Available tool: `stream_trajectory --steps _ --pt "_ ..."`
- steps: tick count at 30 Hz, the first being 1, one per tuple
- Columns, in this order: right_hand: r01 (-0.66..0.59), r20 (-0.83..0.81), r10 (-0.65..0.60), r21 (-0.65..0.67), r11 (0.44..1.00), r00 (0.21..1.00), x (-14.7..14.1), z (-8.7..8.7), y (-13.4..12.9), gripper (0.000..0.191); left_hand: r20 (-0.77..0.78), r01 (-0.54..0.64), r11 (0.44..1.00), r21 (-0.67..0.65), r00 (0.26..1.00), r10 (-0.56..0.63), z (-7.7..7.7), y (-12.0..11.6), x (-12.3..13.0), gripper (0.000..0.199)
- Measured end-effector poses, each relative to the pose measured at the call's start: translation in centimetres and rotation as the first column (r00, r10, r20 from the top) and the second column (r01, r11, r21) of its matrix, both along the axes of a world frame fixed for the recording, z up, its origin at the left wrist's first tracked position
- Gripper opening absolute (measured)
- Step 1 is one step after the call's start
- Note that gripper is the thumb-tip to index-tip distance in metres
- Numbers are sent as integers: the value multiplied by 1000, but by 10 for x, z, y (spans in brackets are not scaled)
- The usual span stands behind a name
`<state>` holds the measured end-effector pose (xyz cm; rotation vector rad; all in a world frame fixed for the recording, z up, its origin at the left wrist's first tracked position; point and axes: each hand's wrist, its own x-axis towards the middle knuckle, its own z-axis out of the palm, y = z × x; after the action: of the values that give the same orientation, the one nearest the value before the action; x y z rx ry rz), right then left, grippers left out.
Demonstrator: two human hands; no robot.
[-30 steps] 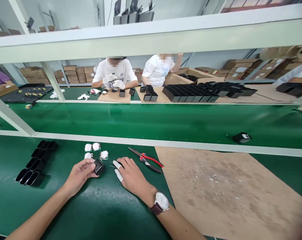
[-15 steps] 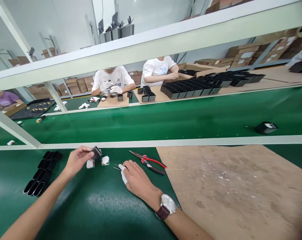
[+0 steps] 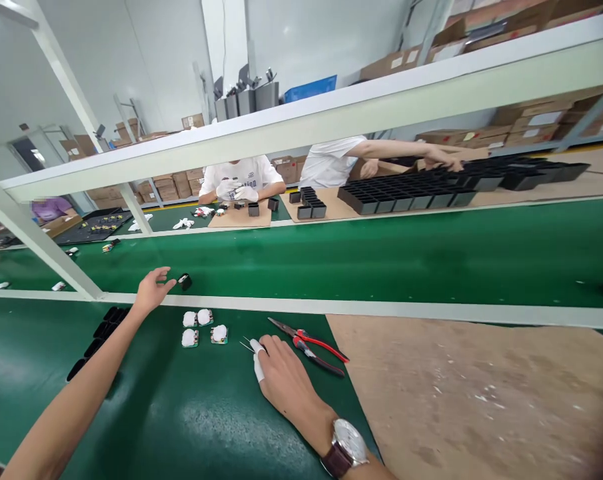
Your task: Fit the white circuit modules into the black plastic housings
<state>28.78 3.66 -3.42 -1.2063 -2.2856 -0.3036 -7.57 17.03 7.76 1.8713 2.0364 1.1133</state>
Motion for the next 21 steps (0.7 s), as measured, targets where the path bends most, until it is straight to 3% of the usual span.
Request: stream_trajectory --steps 5,8,10,12,15,18,21 --pt "-44 -19 46 112 993 999 3 -3 3 29 -40 -98 992 76 994 101 47 -62 -58 62" --pt "-77 -45 83 120 990 996 3 1 3 26 -105 -123 992 26 987 125 57 -113 -86 57" --pt "-100 -62 107 109 989 992 0 7 3 27 -245 -55 998 -30 968 46 50 -147 -98 53" --pt "-129 -67 134 74 989 989 -6 15 3 29 -422 25 997 -76 905 -55 35 -179 -108 56" --pt "-170 -51 169 -10 985 984 -19 26 10 33 -581 45 997 -65 810 -74 8 -216 -120 63" --pt "-208 -40 206 -77 975 978 -36 33 22 36 -648 82 995 -60 755 -101 -12 -234 -125 60" --pt "-250 -45 246 -128 960 968 -53 35 30 30 -654 161 985 -69 738 -166 -20 -235 -114 47"
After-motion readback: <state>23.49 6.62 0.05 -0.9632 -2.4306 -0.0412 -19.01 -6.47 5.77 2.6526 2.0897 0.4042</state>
